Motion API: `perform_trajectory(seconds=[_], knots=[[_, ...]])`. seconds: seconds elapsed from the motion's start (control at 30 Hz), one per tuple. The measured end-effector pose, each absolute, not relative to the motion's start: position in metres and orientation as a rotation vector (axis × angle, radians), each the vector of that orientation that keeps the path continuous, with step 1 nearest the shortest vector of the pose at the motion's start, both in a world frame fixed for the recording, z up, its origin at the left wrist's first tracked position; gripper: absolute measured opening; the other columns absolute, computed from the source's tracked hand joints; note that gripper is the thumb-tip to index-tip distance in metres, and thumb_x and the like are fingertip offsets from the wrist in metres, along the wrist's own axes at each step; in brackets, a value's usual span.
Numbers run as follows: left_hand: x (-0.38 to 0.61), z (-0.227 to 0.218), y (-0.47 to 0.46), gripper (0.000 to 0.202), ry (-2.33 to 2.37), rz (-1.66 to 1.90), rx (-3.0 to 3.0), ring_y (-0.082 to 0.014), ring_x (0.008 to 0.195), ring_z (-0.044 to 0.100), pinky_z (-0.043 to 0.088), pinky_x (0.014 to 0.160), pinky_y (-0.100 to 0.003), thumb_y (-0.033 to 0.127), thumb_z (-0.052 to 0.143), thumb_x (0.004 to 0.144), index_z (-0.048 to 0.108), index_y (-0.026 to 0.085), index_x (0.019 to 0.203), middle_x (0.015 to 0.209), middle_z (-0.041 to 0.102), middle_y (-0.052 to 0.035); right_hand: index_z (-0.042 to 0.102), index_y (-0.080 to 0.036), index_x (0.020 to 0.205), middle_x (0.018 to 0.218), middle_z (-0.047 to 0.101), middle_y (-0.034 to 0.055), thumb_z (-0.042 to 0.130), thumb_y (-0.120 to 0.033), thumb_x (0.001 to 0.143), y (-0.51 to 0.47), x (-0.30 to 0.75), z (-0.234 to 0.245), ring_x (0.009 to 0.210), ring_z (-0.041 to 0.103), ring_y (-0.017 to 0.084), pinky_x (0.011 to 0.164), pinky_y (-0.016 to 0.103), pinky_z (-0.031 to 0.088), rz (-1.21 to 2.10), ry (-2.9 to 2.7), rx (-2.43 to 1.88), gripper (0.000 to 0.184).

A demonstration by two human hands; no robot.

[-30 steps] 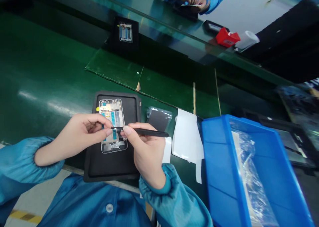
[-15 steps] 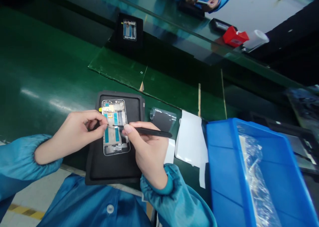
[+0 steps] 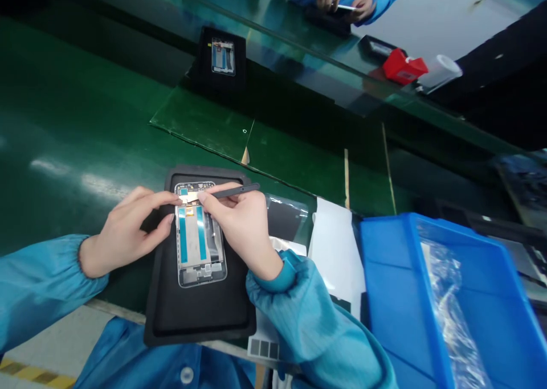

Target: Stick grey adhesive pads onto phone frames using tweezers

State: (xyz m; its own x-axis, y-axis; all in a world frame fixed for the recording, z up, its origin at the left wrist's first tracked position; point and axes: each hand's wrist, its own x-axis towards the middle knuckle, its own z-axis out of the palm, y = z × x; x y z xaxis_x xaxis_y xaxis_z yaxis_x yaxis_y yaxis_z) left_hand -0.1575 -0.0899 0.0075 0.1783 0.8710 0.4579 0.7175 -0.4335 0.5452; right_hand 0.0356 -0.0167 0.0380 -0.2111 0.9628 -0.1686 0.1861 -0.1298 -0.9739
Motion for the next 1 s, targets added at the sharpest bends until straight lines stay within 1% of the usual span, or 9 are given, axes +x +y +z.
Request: perform_trajectory(seconds=[0.23, 0.37, 0.63, 0.83, 1.0], knots=[[-0.1569, 0.0057, -0.0871, 0.033, 1.507, 1.097, 2.253, -0.0186, 0.089, 0.061, 0.053, 0.080, -0.033, 0.013, 0.060, 0.091, 0.057, 0.015, 0.124, 0.105, 0.072, -0.0067, 0.075, -0.016, 0.079, 0.077, 0.076, 0.0039, 0.083, -0.034, 0.074, -0.0155, 0.0359, 0.0383, 0.068, 0.072, 0.018, 0.064, 0.029, 0.059, 1.413, -1.485, -1.346, 0.020], [-0.1572, 0.0047, -0.0875, 0.034, 1.503, 1.088, 2.249, -0.0189, 0.088, 0.061, 0.053, 0.079, -0.033, 0.013, 0.060, 0.091, 0.057, 0.015, 0.125, 0.103, 0.073, -0.0069, 0.075, -0.016, 0.079, 0.078, 0.077, 0.0050, 0.084, -0.034, 0.073, -0.0147, 0.0360, 0.0381, 0.070, 0.073, 0.019, 0.064, 0.029, 0.060, 1.413, -1.494, -1.350, 0.021], [-0.1569, 0.0046, -0.0863, 0.034, 1.490, 1.091, 2.263, -0.0188, 0.090, 0.061, 0.053, 0.080, -0.033, 0.011, 0.060, 0.090, 0.058, 0.013, 0.124, 0.104, 0.072, -0.0081, 0.075, -0.016, 0.080, 0.078, 0.078, 0.0047, 0.082, -0.032, 0.076, -0.0149, 0.0370, 0.0380, 0.071, 0.074, 0.019, 0.064, 0.028, 0.060, 1.389, -1.516, -1.374, 0.018], [-0.1573, 0.0044, -0.0871, 0.034, 1.490, 1.076, 2.261, -0.0185, 0.090, 0.061, 0.053, 0.080, -0.033, 0.013, 0.061, 0.090, 0.058, 0.014, 0.124, 0.104, 0.072, -0.0076, 0.075, -0.016, 0.080, 0.079, 0.077, 0.0051, 0.086, -0.037, 0.071, -0.0149, 0.0374, 0.0367, 0.072, 0.074, 0.020, 0.064, 0.029, 0.061, 1.403, -1.489, -1.369, 0.025], [-0.1568, 0.0054, -0.0869, 0.032, 1.493, 1.071, 2.270, -0.0179, 0.089, 0.060, 0.052, 0.080, -0.032, 0.013, 0.060, 0.091, 0.059, 0.014, 0.123, 0.104, 0.072, -0.0069, 0.074, -0.016, 0.080, 0.080, 0.078, 0.0049, 0.085, -0.036, 0.072, -0.0146, 0.0378, 0.0344, 0.072, 0.074, 0.020, 0.065, 0.028, 0.061, 1.408, -1.496, -1.342, 0.024]])
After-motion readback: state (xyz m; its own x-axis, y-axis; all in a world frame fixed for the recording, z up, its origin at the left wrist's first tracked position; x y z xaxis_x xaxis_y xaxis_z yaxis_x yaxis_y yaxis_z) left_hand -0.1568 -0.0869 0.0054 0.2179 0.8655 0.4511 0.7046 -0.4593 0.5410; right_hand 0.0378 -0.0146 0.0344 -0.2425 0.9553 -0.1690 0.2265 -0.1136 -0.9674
